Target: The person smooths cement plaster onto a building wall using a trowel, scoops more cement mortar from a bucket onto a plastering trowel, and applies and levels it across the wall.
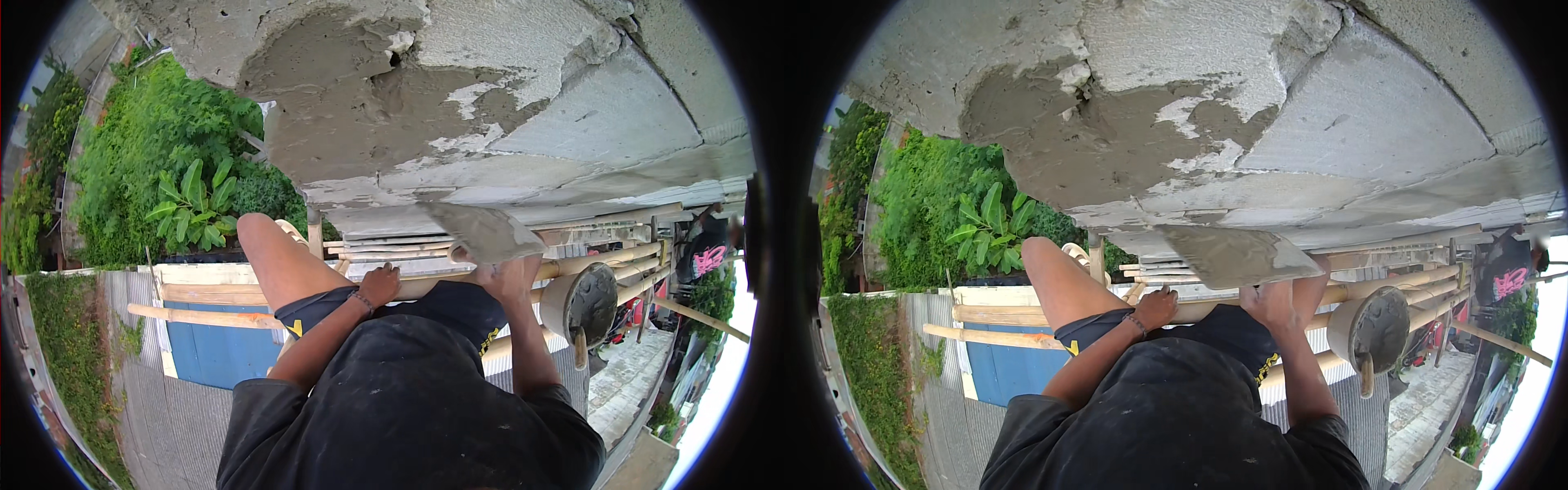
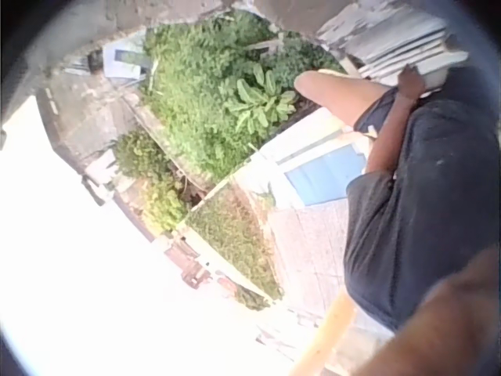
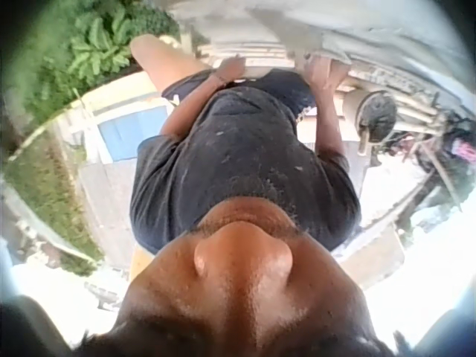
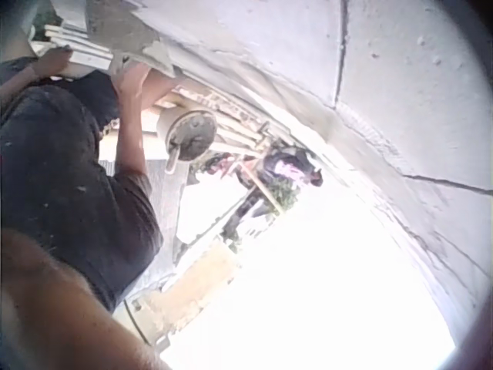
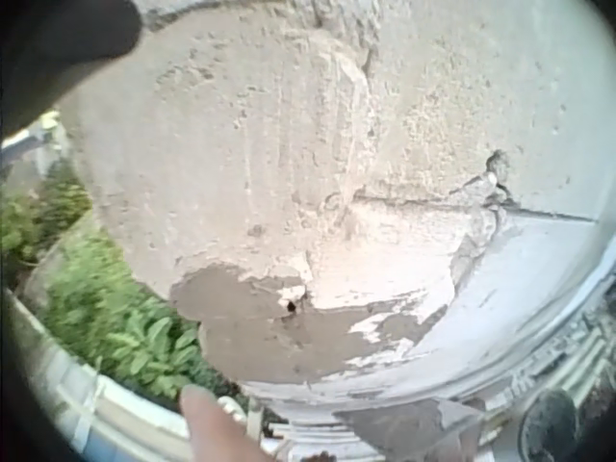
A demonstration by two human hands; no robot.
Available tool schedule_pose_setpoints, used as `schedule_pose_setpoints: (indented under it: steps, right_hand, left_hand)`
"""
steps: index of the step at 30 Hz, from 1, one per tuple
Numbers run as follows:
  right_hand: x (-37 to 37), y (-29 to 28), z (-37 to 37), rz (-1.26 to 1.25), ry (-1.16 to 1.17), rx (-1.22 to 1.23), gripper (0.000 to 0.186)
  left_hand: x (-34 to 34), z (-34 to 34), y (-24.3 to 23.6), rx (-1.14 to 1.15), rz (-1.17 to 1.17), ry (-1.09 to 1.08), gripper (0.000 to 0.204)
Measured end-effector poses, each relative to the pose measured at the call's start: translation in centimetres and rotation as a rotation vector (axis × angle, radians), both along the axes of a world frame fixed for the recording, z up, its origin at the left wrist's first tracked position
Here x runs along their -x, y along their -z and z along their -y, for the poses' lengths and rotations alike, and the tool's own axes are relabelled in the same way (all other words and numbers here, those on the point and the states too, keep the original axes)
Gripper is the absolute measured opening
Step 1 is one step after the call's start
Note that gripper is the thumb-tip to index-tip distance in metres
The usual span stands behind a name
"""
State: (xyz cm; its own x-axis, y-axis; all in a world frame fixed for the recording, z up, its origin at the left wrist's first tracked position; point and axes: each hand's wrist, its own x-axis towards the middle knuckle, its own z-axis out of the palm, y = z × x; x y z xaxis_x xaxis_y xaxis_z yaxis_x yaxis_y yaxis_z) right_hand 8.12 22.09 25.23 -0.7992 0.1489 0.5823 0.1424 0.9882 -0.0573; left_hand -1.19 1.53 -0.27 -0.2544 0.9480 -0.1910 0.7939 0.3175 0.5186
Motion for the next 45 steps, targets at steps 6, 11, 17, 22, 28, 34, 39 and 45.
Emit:
schedule_pose_setpoints:
  steps: [6, 11, 17, 22, 28, 34, 39, 45]
  right_hand:
    - [0.7, 21.2, -0.9, 0.654, 0.109, 0.316, 0.029]
    - [1.9, 28.4, -5.5, 0.793, 0.097, 0.255, 0.038]
    - [1.9, 24.5, -6.7, 0.782, 0.218, 0.242, 0.037]
    - [0.6, 17.6, -7.4, 0.674, 0.242, 0.179, 0.043]
    - [0.2, 4.1, -8.0, 0.444, 0.326, 0.161, 0.029]
    - [-1.4, 4.5, -7.0, 0.17, 0.077, 0.113, 0.029]
    - [0.8, 21.5, -4.8, 0.793, 0.207, 0.293, 0.034]
    - [2.7, 22.7, -6.5, 0.801, 0.241, 0.317, 0.041]
  left_hand:
    - [-0.2, 0.1, -0.3, 0.032, -0.013, -0.023, 0.025]
    - [-0.3, 0.3, -0.3, -0.014, -0.014, -0.044, 0.023]
    - [-0.3, 0.3, -0.1, 0.056, 0.012, -0.051, 0.024]
    - [-0.2, -0.1, 0.1, 0.082, 0.047, -0.034, 0.025]
    - [0.2, 0.0, 0.4, 0.022, -0.003, -0.017, 0.024]
    - [0.1, -0.2, 0.2, 0.077, 0.044, -0.054, 0.024]
    - [-0.2, 0.0, 0.0, 0.089, 0.015, -0.053, 0.024]
    - [-0.1, 0.8, 0.7, -0.038, 0.003, -0.042, 0.023]
